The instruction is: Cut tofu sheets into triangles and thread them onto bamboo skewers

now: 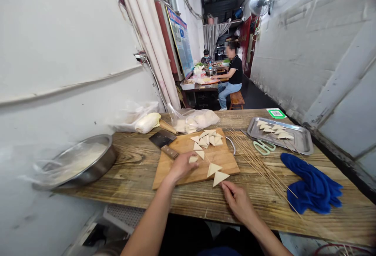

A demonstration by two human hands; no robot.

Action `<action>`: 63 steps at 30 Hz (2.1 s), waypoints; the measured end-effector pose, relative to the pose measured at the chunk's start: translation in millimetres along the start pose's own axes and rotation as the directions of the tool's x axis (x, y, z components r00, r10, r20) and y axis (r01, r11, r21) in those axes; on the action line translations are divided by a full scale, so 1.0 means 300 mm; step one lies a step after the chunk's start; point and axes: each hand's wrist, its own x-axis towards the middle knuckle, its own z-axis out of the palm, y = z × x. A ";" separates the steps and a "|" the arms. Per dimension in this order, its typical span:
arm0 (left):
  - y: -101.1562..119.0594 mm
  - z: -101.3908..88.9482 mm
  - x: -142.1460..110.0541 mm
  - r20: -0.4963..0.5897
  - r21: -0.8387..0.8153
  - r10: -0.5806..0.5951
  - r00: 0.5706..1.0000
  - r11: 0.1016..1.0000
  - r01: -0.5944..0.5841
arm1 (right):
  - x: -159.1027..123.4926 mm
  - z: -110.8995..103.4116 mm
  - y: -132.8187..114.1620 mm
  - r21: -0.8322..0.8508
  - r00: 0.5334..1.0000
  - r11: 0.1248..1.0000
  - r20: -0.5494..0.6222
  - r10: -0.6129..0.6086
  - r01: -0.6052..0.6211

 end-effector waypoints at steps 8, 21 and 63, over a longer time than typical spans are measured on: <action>-0.009 0.050 0.001 0.016 -0.495 -0.172 0.985 0.854 0.157 | 0.000 -0.005 -0.011 0.024 1.000 1.000 -0.012 -0.013 0.014; -0.013 0.116 0.034 0.230 -0.963 -0.487 0.842 0.010 0.269 | -0.005 -0.009 -0.034 -0.044 0.993 0.998 0.112 -0.033 0.038; -0.015 0.128 0.008 0.188 -0.963 -0.384 0.904 0.111 0.247 | 0.015 -0.014 -0.044 -0.185 0.984 0.981 0.175 -0.019 0.052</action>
